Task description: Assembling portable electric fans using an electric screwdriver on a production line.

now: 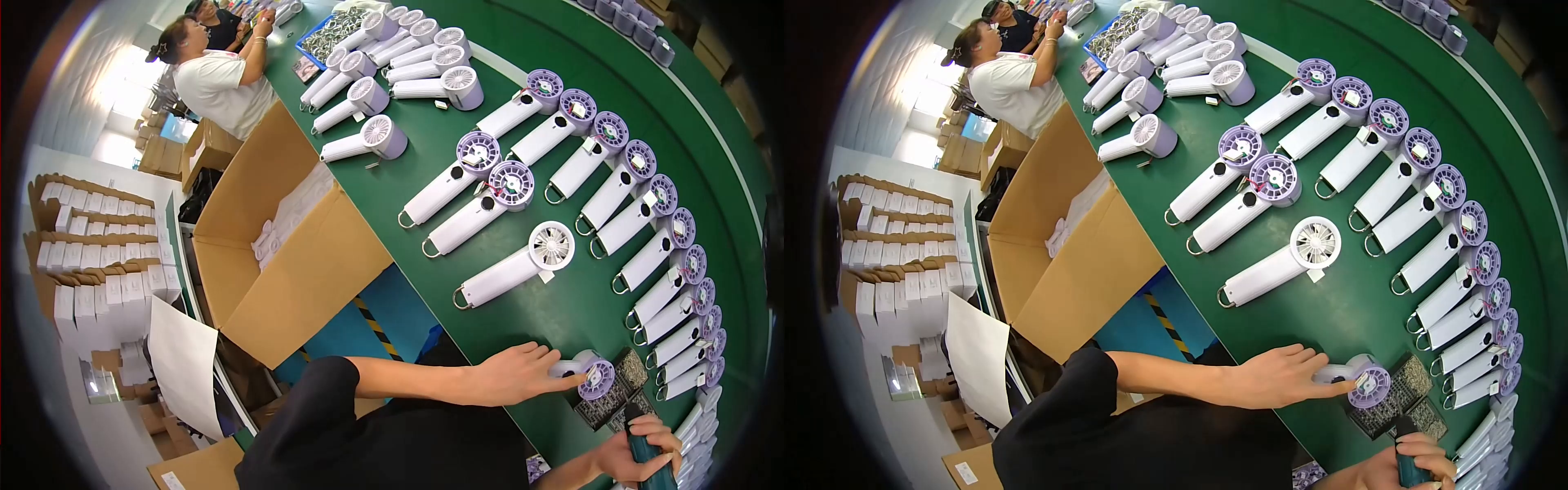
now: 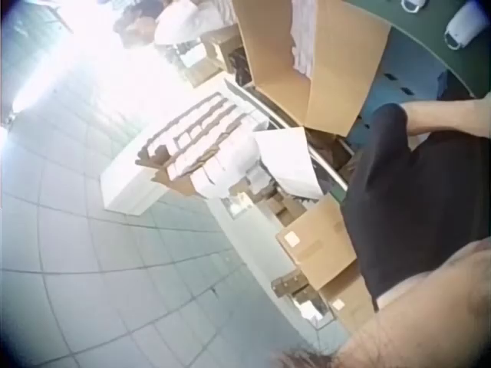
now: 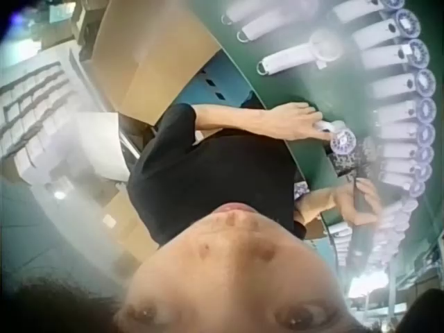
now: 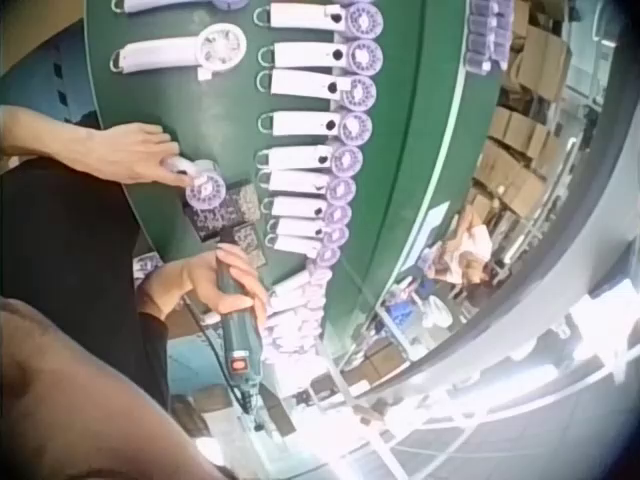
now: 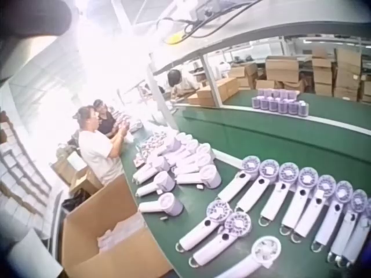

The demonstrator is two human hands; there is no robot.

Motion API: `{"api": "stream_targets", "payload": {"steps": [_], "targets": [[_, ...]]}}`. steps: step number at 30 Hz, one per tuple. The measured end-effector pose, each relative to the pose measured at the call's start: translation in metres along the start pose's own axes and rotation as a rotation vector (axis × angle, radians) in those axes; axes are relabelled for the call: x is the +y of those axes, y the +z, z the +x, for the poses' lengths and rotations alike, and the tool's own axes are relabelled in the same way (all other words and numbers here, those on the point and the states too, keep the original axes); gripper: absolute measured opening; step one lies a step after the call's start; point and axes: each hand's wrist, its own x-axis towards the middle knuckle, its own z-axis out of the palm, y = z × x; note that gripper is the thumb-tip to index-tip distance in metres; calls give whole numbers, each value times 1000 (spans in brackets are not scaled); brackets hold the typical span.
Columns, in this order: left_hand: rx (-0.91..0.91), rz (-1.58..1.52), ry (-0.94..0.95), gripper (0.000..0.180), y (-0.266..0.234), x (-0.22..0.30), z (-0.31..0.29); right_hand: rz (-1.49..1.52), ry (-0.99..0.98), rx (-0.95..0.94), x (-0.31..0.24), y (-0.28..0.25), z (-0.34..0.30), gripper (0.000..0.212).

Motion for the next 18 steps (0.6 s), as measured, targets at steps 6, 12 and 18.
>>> {"api": "stream_targets", "payload": {"steps": [6,12,18], "targets": [[53,12,-9,72,-1,0,1,-166,-33,-36,-1,0,1,21],[33,3,-12,73,1,-1,1,-160,-39,-59,1,-3,0,20],[52,-5,-7,73,0,-1,1,-173,-35,-22,0,2,0,17]]}}
